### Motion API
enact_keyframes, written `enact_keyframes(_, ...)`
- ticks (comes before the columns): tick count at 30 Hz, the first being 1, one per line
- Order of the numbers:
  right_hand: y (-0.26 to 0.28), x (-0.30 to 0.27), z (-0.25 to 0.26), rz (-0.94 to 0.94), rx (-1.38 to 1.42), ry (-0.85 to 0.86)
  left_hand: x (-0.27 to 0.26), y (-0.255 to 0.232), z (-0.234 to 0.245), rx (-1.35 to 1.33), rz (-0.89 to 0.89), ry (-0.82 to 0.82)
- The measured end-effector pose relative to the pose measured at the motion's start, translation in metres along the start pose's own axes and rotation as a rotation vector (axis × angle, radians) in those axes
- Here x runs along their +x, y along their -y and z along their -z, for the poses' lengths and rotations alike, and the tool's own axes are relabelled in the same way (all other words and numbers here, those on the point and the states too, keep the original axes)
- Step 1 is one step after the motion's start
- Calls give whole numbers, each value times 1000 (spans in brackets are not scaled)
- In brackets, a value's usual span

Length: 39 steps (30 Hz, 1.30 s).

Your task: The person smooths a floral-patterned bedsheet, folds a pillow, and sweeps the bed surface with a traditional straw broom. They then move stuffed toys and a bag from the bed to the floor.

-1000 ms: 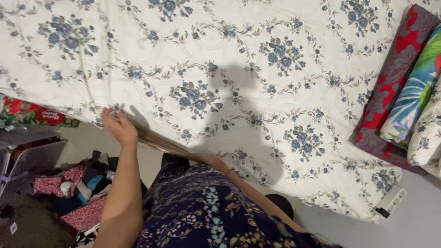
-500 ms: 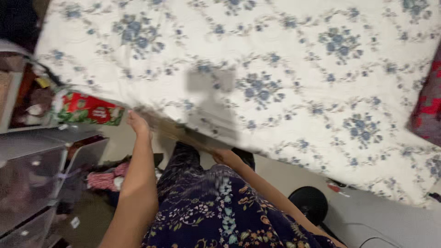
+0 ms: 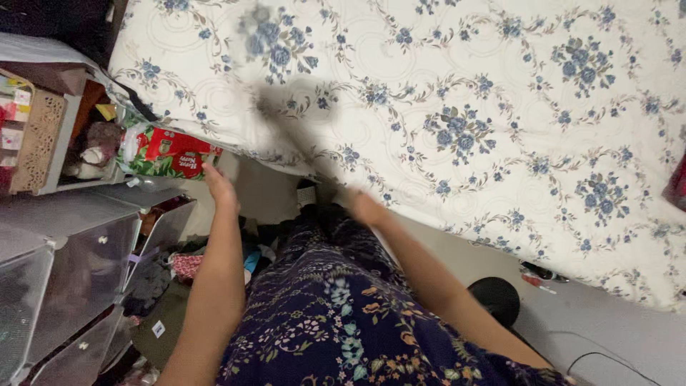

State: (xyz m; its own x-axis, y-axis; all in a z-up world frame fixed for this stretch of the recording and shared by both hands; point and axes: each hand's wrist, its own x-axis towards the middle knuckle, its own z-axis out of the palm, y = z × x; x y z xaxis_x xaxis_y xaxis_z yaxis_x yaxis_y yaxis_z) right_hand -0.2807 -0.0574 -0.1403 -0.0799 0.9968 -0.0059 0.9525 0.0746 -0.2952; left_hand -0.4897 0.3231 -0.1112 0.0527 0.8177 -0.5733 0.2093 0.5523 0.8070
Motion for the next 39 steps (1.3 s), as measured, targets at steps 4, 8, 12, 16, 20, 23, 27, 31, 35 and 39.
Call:
enact_keyframes(4,43,-10,19,-988,968,66,6,-17,8,125,-163,-206)
enact_keyframes(8,-82,-58,80,-1163,690,-505,21,-42,-2,162,-284,-163)
enact_keyframes(12,-186,-7,101,-1330,446,-765,13,-44,-38,272,-390,-47)
enact_keyframes(16,-74,113,63,-656,574,-20,8,-53,-78,392,-480,-64)
enact_keyframes(20,-19,129,88,-307,677,175,-17,-110,-101,368,-556,-98)
enact_keyframes(23,-110,71,111,-711,646,116,-54,-162,-125,271,-788,6)
enact_keyframes(27,-235,-6,133,-908,515,-886,-74,-196,-165,237,-890,167)
enact_keyframes(31,-274,43,133,-1339,444,-909,-43,-184,-183,333,-744,286)
enact_keyframes(35,-204,196,107,-1075,701,-334,17,-174,-184,647,-941,370)
enact_keyframes(39,-119,276,98,-690,657,-96,54,-207,-198,685,-818,315)
